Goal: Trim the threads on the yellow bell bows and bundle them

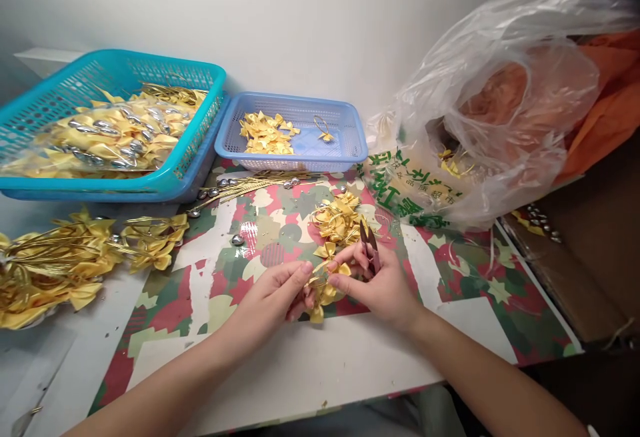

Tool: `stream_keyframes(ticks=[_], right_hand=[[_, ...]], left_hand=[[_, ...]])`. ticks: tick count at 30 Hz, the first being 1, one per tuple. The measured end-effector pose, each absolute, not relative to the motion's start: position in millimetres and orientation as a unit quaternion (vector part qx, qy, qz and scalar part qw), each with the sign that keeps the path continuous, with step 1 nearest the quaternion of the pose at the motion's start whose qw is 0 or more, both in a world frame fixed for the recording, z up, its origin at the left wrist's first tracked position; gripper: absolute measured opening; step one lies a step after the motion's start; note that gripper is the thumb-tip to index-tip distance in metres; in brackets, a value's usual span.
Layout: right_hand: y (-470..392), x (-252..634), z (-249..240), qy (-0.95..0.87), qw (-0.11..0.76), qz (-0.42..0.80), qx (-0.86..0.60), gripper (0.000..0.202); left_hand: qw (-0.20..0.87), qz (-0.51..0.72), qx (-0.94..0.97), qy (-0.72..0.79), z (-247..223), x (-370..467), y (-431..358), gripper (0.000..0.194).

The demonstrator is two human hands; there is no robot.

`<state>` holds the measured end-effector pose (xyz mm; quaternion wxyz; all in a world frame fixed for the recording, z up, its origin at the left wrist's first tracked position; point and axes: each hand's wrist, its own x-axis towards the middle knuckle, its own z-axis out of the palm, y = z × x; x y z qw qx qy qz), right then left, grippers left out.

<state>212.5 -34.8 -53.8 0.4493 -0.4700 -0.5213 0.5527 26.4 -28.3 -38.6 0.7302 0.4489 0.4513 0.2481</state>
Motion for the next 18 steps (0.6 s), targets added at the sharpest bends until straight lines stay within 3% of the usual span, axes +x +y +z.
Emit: stream_keyframes(ticks=[6,9,11,14,18], right_hand=[[-34.5,213.1,-50.2,-0.51,0.435,0.583,-0.459,0.051],[-36.2,210.7,-49.4,-0.542,0.405,0.563,-0.475,0.049],[-37.1,210.2,-50.2,-0.554,0.405,0.545,-0.481,0.046],[-36.2,213.4,-51.4,-0.565,0.463,0.476,-0.49,0.037],[-29.8,219.1,-54.2,-0.593,0.515,0.292,-0.546,0.02]], left_hand=[[0.799,0.301,0.286,0.435,-39.0,24.7,-22.1,0.038],[0.777,0.306,0.336,0.436,-37.7,23.9,-22.8,0.045],[0.754,0.277,0.391,0.448,-36.8,23.1,-24.0,0.039],[0.743,0.245,0.42,0.461,-35.1,21.4,-24.5,0.035],[0.74,0.225,0.441,0.455,-31.7,18.7,-23.8,0.03]])
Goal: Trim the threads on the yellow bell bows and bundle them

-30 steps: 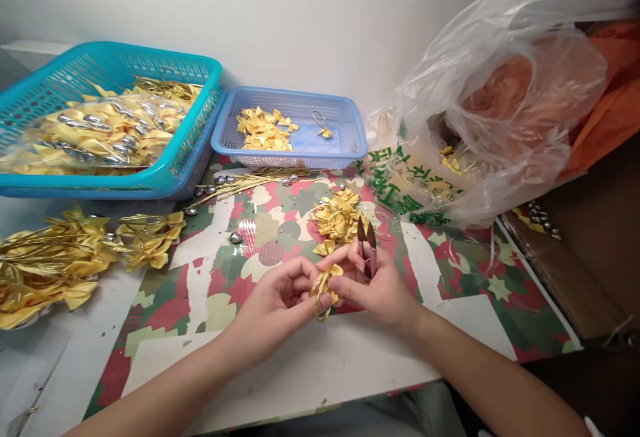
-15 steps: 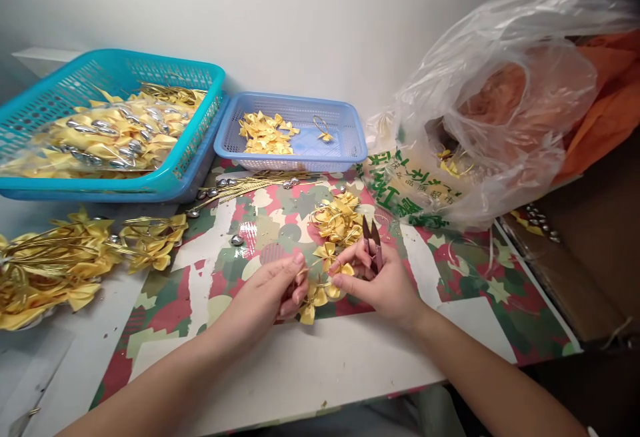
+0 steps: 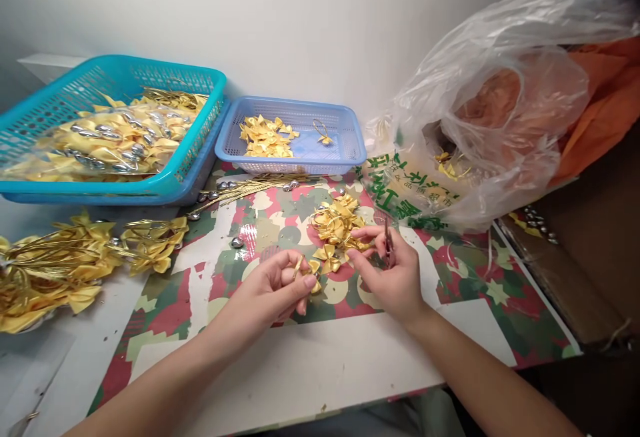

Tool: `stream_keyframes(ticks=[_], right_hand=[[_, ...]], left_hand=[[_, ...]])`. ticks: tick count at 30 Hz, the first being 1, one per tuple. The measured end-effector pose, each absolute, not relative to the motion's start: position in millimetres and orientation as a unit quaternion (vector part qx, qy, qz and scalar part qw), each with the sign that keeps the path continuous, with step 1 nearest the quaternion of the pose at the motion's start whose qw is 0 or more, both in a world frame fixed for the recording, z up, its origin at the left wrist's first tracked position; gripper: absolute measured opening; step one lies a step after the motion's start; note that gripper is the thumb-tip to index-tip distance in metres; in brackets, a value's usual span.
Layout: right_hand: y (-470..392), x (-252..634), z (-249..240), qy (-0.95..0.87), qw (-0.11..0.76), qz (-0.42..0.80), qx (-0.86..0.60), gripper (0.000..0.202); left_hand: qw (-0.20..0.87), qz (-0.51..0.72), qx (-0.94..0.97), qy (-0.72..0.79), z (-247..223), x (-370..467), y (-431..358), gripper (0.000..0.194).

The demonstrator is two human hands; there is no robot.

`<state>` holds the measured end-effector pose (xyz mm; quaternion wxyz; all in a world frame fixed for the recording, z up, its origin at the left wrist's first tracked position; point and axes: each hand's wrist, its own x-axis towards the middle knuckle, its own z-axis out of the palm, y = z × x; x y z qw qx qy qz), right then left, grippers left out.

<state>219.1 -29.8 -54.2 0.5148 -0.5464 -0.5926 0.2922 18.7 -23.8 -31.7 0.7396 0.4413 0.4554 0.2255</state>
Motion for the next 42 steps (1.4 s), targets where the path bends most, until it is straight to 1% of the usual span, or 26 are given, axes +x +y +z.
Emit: stream_keyframes(ticks=[2,4,6,8,9,10,11,12,14,15,17,19,20,23,26,29,33,37,39,42], right_hand=[[-25.9,219.4,-56.9,-0.632,0.496,0.217,-0.555,0.015],[-23.2,218.5,-59.5,-0.675,0.476,0.168,-0.539,0.014],[-22.3,217.7,-60.7,-0.696,0.473,0.141,-0.522,0.015],[-23.4,217.4,-59.9,-0.689,0.492,0.132,-0.516,0.018],[-24.5,217.4,-58.8,-0.676,0.505,0.14,-0.518,0.02],[-25.8,217.4,-57.1,-0.657,0.519,0.16,-0.522,0.022],[-27.1,217.3,-55.1,-0.636,0.532,0.19,-0.526,0.025],[-28.3,217.0,-52.8,-0.614,0.542,0.23,-0.526,0.03],[-29.7,216.5,-48.5,-0.567,0.554,0.33,-0.513,0.037],[-29.8,216.3,-46.8,-0.545,0.558,0.376,-0.5,0.039],[-28.9,216.4,-44.9,-0.513,0.566,0.443,-0.47,0.041],[-27.3,217.1,-44.9,-0.492,0.57,0.485,-0.445,0.042],[-26.6,217.6,-45.4,-0.484,0.571,0.502,-0.434,0.042],[-25.5,218.5,-47.0,-0.467,0.565,0.55,-0.399,0.042],[-25.7,218.0,-48.0,-0.447,0.559,0.605,-0.349,0.043],[-26.5,216.3,-48.9,-0.416,0.555,0.657,-0.294,0.043],[-27.8,214.2,-51.3,-0.407,0.53,0.693,-0.269,0.042],[-28.7,214.1,-52.0,-0.436,0.503,0.697,-0.265,0.043],[-29.2,214.4,-50.8,-0.455,0.491,0.696,-0.261,0.043],[-30.0,213.6,-47.9,-0.485,0.473,0.686,-0.265,0.042]], left_hand=[[0.727,0.203,0.476,0.451,-30.4,16.5,-23.5,0.026],[0.692,0.191,0.521,0.461,-30.3,13.1,-22.3,0.023],[0.611,0.194,0.578,0.505,-31.9,8.7,-19.2,0.022],[0.503,0.192,0.625,0.565,-34.6,3.5,-14.4,0.019],[0.461,0.186,0.637,0.589,-35.9,1.0,-11.8,0.018],[0.44,0.18,0.639,0.605,-36.9,-1.4,-9.2,0.021],[0.444,0.173,0.631,0.612,-37.4,-3.5,-7.0,0.028],[0.477,0.165,0.612,0.608,-37.2,-5.0,-5.2,0.037],[0.606,0.152,0.54,0.563,-35.3,-6.0,-3.3,0.05],[0.678,0.154,0.491,0.525,-33.7,-5.4,-3.3,0.052],[0.778,0.182,0.402,0.447,-30.9,-2.2,-4.6,0.047],[0.81,0.227,0.359,0.404,-30.3,2.5,-7.3,0.034],[0.812,0.246,0.354,0.394,-31.0,4.7,-8.9,0.035],[0.81,0.279,0.364,0.365,-36.3,9.5,-14.1,0.065],[0.794,0.296,0.404,0.345,-41.0,11.4,-19.4,0.077],[0.754,0.29,0.459,0.371,-41.3,13.8,-24.4,0.08],[0.711,0.267,0.507,0.407,-40.7,18.7,-27.7,0.082],[0.656,0.272,0.553,0.437,-44.1,21.0,-27.4,0.071],[0.656,0.276,0.562,0.422,-44.1,21.7,-27.5,0.066],[0.688,0.256,0.553,0.394,-40.3,23.5,-28.2,0.064]])
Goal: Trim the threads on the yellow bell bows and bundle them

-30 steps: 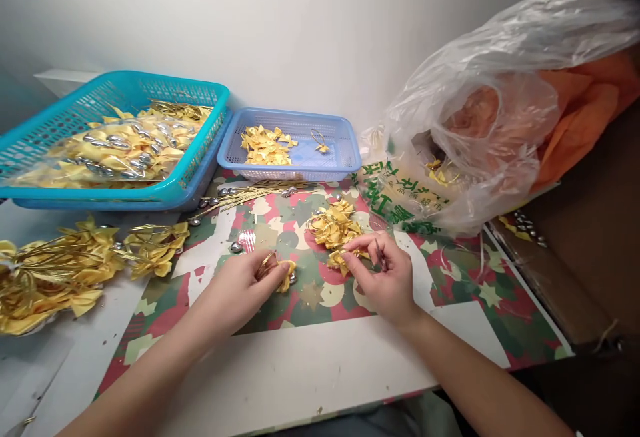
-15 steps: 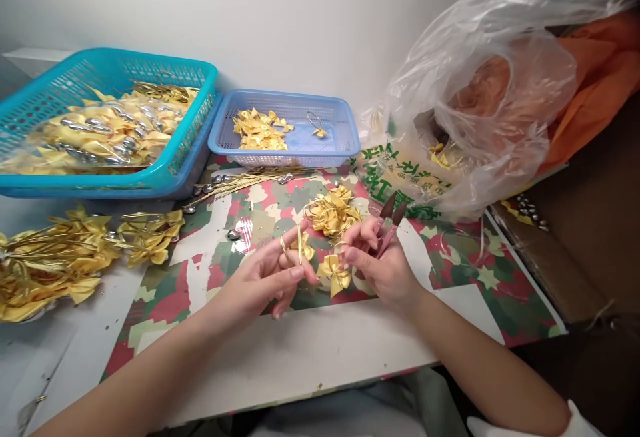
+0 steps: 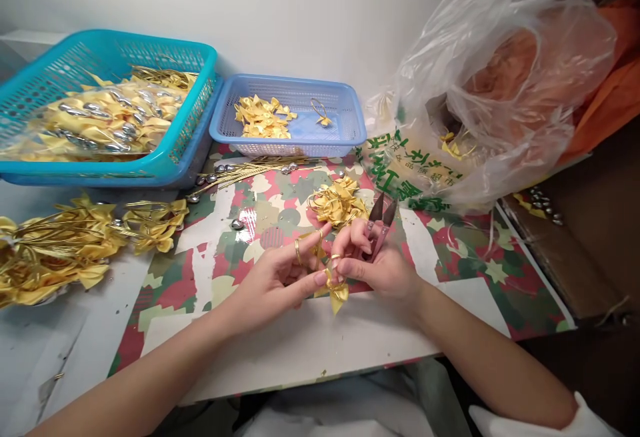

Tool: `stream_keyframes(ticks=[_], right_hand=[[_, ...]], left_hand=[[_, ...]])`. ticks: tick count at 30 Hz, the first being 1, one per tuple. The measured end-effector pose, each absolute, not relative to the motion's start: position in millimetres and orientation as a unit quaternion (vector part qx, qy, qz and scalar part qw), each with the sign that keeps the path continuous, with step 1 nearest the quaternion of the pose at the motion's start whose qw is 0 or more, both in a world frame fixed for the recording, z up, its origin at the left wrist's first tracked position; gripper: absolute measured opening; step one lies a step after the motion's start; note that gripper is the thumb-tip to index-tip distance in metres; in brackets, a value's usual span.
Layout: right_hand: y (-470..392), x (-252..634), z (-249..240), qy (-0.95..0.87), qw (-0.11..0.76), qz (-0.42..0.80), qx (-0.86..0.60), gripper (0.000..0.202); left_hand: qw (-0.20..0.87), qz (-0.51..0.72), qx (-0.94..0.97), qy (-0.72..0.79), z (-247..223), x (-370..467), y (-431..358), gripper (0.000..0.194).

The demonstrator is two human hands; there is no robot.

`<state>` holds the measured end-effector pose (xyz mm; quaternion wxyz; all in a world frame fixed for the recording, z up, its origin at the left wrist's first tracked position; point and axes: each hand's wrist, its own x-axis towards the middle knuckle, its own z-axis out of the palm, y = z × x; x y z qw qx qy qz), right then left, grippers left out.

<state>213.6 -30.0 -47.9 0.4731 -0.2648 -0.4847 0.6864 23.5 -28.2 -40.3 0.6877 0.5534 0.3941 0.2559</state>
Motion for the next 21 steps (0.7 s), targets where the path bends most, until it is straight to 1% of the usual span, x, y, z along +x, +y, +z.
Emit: stream_keyframes(ticks=[3,6,10,12,13,14,16,17,18,21], right_hand=[[-29.5,211.8,-45.8,-0.506,0.462,0.671,-0.284,0.044],[-28.0,212.5,-46.4,-0.526,0.47,0.633,-0.318,0.043],[-31.9,218.5,-53.1,-0.518,0.538,0.557,-0.362,0.039],[-38.1,219.7,-58.1,-0.521,0.547,0.548,-0.359,0.045],[-41.8,219.1,-60.3,-0.548,0.524,0.542,-0.362,0.048],[-45.5,217.5,-62.0,-0.595,0.483,0.525,-0.37,0.049],[-51.6,212.5,-63.7,-0.686,0.401,0.461,-0.396,0.043],[-53.6,209.7,-63.6,-0.717,0.372,0.42,-0.413,0.039],[-54.8,207.3,-63.1,-0.735,0.358,0.381,-0.432,0.035],[-55.3,203.4,-61.1,-0.745,0.354,0.295,-0.483,0.031]], left_hand=[[0.732,0.22,0.523,0.376,-35.9,25.0,-28.0,0.062],[0.763,0.218,0.475,0.38,-34.3,25.1,-25.9,0.06],[0.736,0.295,0.402,0.458,-35.8,24.4,-23.2,0.062],[0.708,0.341,0.378,0.49,-37.7,23.7,-22.7,0.06],[0.698,0.362,0.366,0.498,-39.0,23.3,-22.5,0.058],[0.692,0.379,0.352,0.503,-40.3,22.7,-22.3,0.054],[0.693,0.403,0.323,0.503,-42.5,21.7,-21.8,0.046],[0.696,0.412,0.307,0.501,-43.0,21.4,-21.4,0.042],[0.701,0.419,0.29,0.499,-43.1,21.2,-21.0,0.039],[0.716,0.436,0.23,0.494,-40.6,22.0,-19.9,0.031]])
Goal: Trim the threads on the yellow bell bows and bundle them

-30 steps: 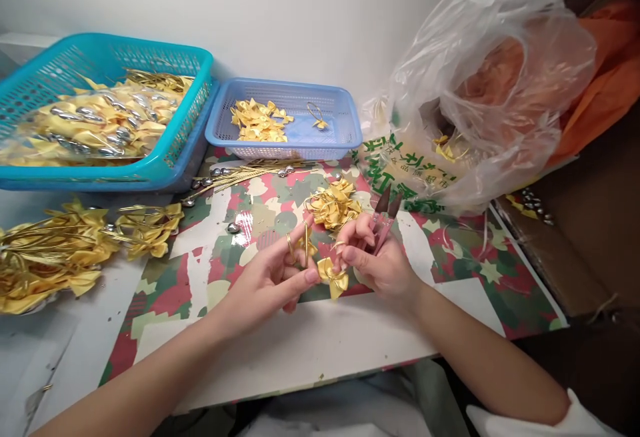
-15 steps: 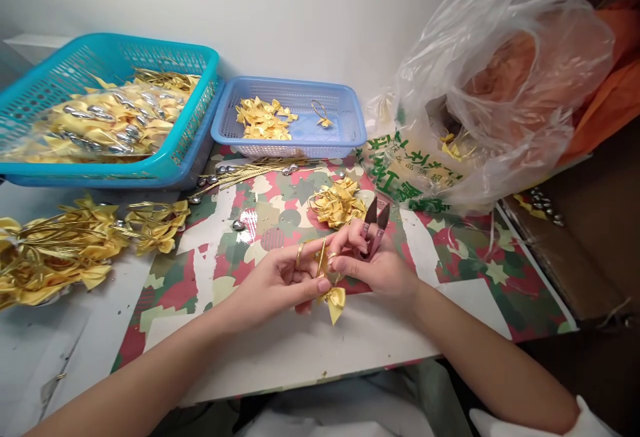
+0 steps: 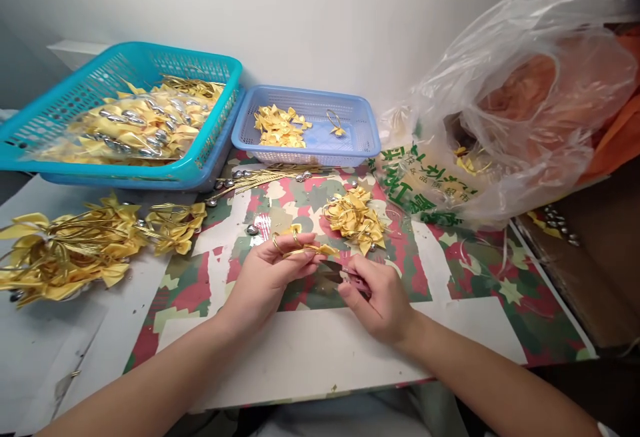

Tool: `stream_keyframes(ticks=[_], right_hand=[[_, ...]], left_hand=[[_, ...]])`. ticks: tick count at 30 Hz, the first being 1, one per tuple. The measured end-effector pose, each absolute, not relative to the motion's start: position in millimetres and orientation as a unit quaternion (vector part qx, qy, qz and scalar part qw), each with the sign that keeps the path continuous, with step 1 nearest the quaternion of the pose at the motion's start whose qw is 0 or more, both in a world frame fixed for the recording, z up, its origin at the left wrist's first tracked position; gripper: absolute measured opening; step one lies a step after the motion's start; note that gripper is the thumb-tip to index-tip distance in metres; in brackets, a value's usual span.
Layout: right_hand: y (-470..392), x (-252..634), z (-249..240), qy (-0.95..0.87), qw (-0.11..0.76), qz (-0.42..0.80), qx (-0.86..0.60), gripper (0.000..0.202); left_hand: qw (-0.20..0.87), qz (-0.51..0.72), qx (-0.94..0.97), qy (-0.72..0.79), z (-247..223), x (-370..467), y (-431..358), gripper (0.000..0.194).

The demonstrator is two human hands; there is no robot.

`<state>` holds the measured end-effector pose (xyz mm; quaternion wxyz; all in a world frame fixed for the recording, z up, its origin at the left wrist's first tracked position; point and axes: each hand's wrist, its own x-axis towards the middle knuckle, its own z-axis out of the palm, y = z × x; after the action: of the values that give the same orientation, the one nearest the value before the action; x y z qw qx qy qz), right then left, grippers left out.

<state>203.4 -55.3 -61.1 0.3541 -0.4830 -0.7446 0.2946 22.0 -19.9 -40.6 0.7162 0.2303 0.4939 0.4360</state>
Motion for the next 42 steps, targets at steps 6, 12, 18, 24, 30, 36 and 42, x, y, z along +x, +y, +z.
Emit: stream_keyframes(ticks=[6,12,18,24,30,36,42], right_hand=[[-52.7,205.9,-61.9,-0.742,0.356,0.231,-0.52,0.029],[-52.6,205.1,-62.1,-0.737,0.356,0.222,-0.529,0.03],[-51.9,203.9,-62.2,-0.728,0.362,0.24,-0.53,0.033],[-51.7,203.3,-61.6,-0.714,0.364,0.265,-0.536,0.035],[-51.6,202.6,-62.1,-0.715,0.361,0.259,-0.54,0.034],[-51.5,201.8,-61.9,-0.716,0.372,0.246,-0.536,0.035],[-51.6,200.9,-62.2,-0.715,0.375,0.25,-0.535,0.035]], left_hand=[[0.753,0.426,0.151,0.478,-36.8,23.5,-19.1,0.027],[0.771,0.418,0.151,0.457,-38.4,24.5,-20.0,0.027],[0.773,0.398,0.17,0.463,-38.6,28.3,-22.7,0.032],[0.77,0.393,0.185,0.468,-40.5,27.5,-25.1,0.032],[0.767,0.39,0.18,0.476,-38.5,28.3,-25.5,0.033],[0.763,0.394,0.187,0.478,-40.4,27.9,-24.8,0.031],[0.762,0.396,0.189,0.476,-40.3,28.1,-24.9,0.03]])
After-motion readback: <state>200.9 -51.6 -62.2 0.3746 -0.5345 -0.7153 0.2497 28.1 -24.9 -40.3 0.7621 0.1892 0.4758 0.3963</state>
